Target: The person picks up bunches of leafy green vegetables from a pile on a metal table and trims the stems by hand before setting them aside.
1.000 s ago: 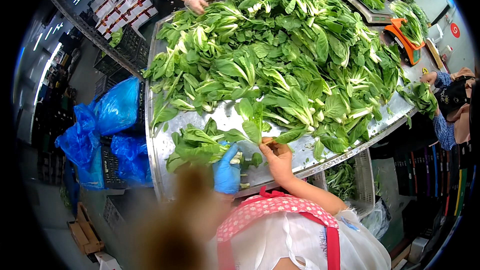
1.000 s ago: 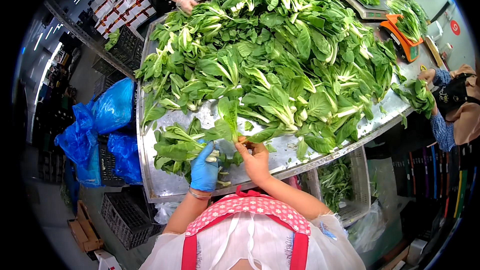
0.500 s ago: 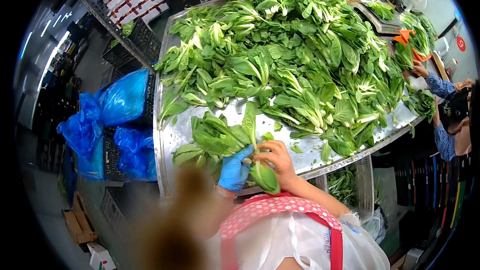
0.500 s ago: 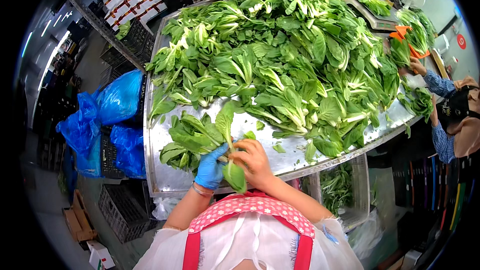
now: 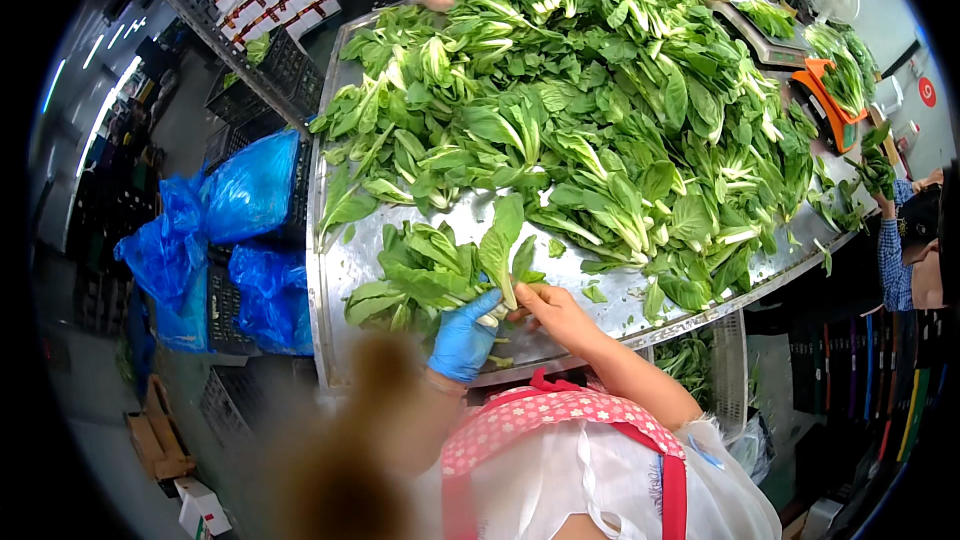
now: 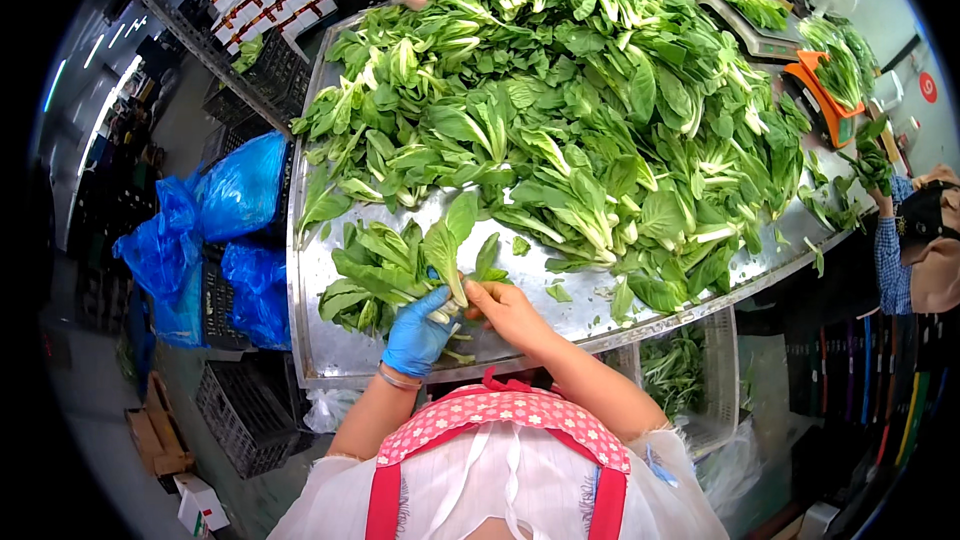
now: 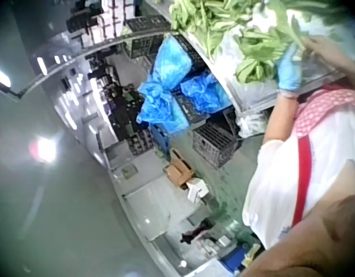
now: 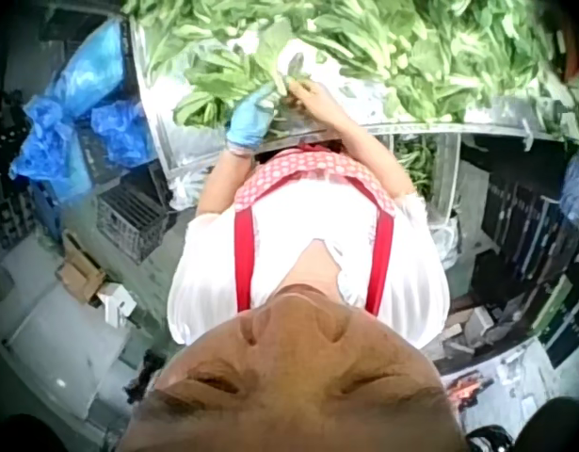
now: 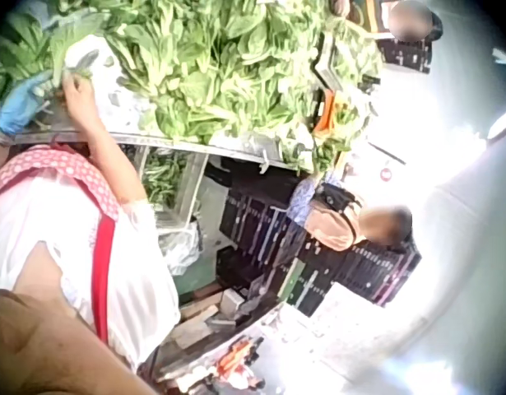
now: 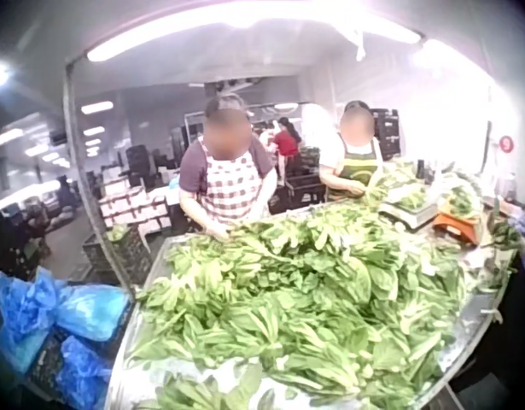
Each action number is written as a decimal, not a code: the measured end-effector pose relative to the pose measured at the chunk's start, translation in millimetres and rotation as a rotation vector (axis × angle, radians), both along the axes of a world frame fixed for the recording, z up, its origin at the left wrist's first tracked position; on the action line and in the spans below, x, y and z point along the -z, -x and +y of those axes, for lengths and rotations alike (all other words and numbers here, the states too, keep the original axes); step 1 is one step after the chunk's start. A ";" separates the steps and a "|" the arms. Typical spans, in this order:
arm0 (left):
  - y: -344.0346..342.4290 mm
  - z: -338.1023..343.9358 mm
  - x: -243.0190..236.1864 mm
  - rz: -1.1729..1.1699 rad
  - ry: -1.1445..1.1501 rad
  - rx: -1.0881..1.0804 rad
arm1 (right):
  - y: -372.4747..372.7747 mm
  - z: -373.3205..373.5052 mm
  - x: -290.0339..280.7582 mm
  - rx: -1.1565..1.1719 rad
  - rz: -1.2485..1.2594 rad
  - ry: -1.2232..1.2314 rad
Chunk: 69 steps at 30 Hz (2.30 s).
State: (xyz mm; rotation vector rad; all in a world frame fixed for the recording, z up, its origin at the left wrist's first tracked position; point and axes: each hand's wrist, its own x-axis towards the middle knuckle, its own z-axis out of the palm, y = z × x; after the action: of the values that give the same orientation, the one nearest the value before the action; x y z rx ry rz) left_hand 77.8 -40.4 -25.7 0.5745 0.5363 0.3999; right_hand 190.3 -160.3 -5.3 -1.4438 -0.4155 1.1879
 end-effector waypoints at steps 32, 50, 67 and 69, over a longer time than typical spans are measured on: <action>-0.9 -15.1 -23.7 0.199 -0.358 0.024 | 8.6 -16.5 -8.6 0.232 -0.535 -0.131; -1.7 -20.6 -23.2 0.220 -0.352 0.275 | -16.1 -15.2 8.2 0.474 0.200 -0.399; -4.3 -36.2 -9.7 0.266 -0.017 0.530 | -36.6 -34.8 -3.0 0.288 -1.085 -0.082; -4.5 -29.0 -0.1 0.227 0.034 0.444 | -53.9 -50.2 -9.1 0.470 -1.456 0.149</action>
State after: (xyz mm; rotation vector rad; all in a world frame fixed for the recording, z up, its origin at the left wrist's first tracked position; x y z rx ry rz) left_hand 82.3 -69.4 -25.6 0.6902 0.6120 -0.0971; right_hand 244.2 -210.5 3.8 -2.1976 -0.8781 -0.3896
